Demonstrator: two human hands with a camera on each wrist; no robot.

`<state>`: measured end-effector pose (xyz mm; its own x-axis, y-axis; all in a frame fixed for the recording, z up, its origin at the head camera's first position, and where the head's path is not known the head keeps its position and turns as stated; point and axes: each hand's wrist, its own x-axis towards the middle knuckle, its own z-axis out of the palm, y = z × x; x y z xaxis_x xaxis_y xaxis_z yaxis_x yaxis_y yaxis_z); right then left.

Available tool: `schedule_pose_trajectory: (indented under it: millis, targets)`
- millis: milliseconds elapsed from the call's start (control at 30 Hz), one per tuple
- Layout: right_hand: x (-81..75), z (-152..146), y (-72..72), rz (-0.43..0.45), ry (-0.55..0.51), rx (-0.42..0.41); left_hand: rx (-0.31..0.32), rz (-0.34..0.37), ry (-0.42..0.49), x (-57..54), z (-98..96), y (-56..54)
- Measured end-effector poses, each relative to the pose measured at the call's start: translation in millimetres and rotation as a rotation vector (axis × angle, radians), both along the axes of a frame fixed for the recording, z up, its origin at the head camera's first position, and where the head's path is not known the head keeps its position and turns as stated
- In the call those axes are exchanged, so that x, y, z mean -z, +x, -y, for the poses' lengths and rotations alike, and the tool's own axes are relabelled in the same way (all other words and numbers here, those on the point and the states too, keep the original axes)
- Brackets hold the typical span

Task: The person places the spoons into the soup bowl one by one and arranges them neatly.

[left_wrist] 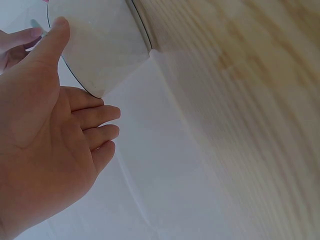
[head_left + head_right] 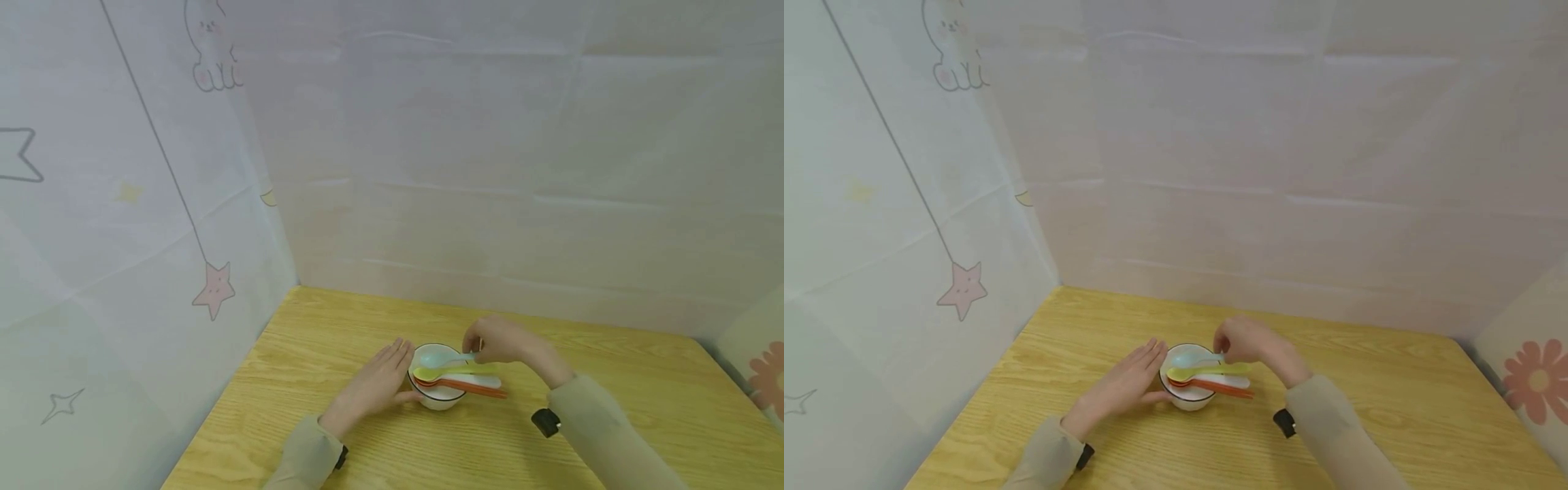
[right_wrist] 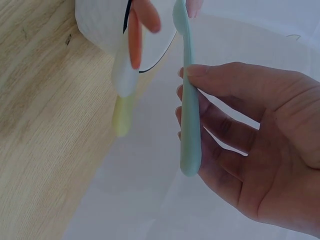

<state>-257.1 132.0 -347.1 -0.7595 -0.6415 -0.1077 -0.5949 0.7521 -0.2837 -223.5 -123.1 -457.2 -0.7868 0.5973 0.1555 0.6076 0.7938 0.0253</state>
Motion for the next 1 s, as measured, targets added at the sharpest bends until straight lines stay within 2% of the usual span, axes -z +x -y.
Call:
schedule_pose_trajectory:
  millis: [500, 733, 1000]
  targets:
    - [5.6, 10.8, 0.2, -0.002, 0.014, -0.001, -0.012, -0.007, -0.011, 5.2, 2.6, -1.6]
    - [8.6, 13.6, -0.9, 0.003, 0.014, -0.008, -0.007, -0.022, 0.001, 3.9, 3.4, -0.2]
    - [9.5, 14.7, -1.6, -0.003, -0.007, -0.028, -0.007, -0.007, 0.024, 2.9, 3.4, 2.1]
